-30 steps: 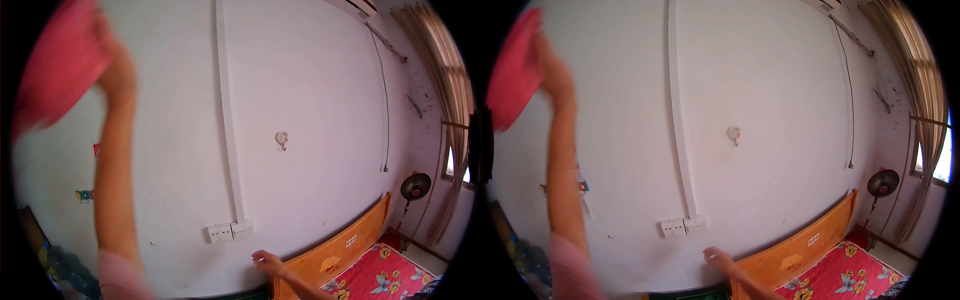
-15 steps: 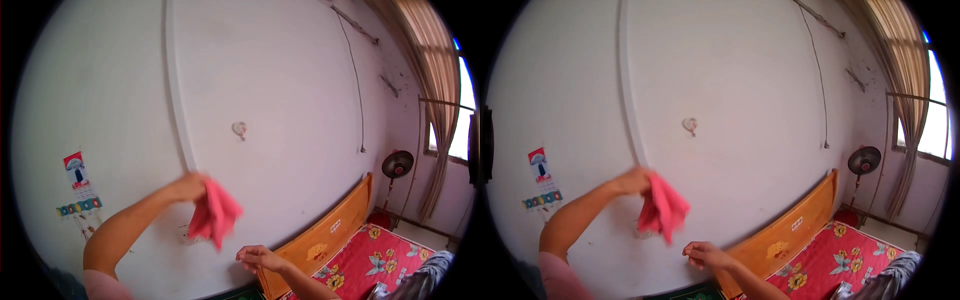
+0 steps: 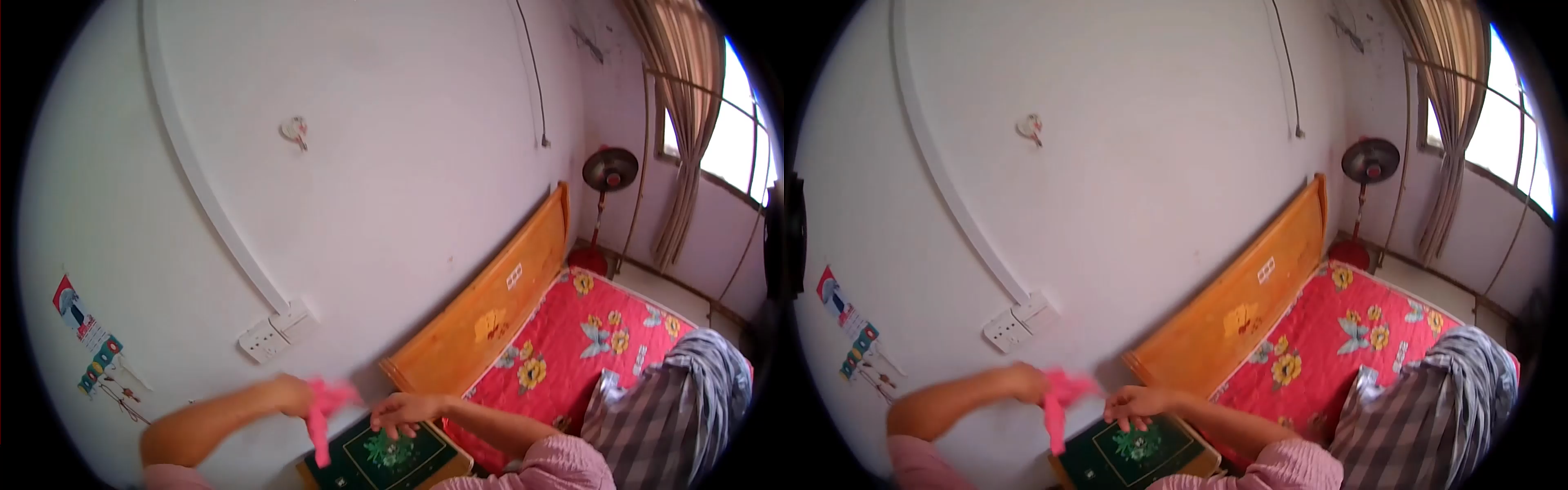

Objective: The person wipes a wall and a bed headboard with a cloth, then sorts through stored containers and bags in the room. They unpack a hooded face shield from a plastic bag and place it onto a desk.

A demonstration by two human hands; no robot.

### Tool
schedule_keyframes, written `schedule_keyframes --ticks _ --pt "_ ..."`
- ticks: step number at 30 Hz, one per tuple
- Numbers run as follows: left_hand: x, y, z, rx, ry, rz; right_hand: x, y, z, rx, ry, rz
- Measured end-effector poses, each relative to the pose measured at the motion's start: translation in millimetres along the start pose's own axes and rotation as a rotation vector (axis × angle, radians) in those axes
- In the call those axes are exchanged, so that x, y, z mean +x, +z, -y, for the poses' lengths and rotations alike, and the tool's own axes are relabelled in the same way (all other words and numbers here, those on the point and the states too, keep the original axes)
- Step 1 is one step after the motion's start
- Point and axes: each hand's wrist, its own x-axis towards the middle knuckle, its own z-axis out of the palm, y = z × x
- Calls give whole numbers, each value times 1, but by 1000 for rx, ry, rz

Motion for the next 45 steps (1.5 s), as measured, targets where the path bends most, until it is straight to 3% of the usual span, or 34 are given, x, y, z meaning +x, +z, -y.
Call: schedule_keyframes --ticks 1,4,7,11,13,14,15,17,19,21,23,24,25,26,28,30,31,34,35,36,37,41,42,44,45 --pt "11 17 -24 -8 91 55 -4 6 3 44 40 59" --pt "34 22 -51 -225 57 -351 -5 17 -5 204 144 191" --pt "38 -1 -76 -438 86 -758 -6 12 -4 657 -121 -45" --pt "72 -4 -95 -706 302 -1129 -11 8 15 876 -648 -497" --pt "98 1 -104 -867 418 -1279 -21 -17 1 924 -703 -669" --pt "105 4 -108 -947 482 -1352 -28 -33 -11 842 -679 -925" --pt "104 10 -110 -1077 446 -1277 -36 -48 -17 743 -649 -1182" --pt "105 26 -123 -1323 420 -1104 -69 -81 0 483 -880 -1506" --pt "125 58 -130 -1439 368 -946 -97 -131 7 -322 -878 -2044" --pt "143 82 -141 -1474 336 -904 -113 -178 5 -928 -581 -2312" --pt "155 93 -153 -1483 316 -915 -85 -239 -75 -712 -166 -2081" --pt "160 93 -159 -1468 321 -946 -45 -295 -184 -848 57 -1777" --pt "163 90 -164 -1446 331 -981 -4 -258 -200 -544 161 -1325" --pt "148 75 -166 -1466 305 -970 5 -202 -173 -517 108 -1178" --pt "153 78 -158 -1284 202 -1224 21 -80 -100 -425 16 -878" --pt "144 79 -147 -1270 130 -1376 12 -72 -105 117 -98 -875" --pt "145 87 -140 -1293 53 -1394 -11 -67 -67 401 -3 -781" --pt "131 103 -138 -1464 132 -1346 -45 -97 -24 352 -259 -1418" --pt "129 113 -141 -1493 151 -1338 -59 -94 -3 326 -600 -1548" --pt "125 127 -144 -1530 135 -1338 -84 -109 -6 -57 -633 -1809" --pt "126 141 -148 -1563 150 -1330 -97 -104 21 -185 -765 -1936" --pt "97 185 -155 -1561 64 -1381 -90 -36 169 -561 -1414 -2235" --pt "91 196 -154 -1576 23 -1403 -74 -12 200 -288 -1634 -2155" --pt "79 211 -154 -1607 -12 -1419 -18 -49 170 -1088 -986 -2464" --pt "73 215 -154 -1621 -20 -1421 18 -111 118 -1138 -396 -2219"
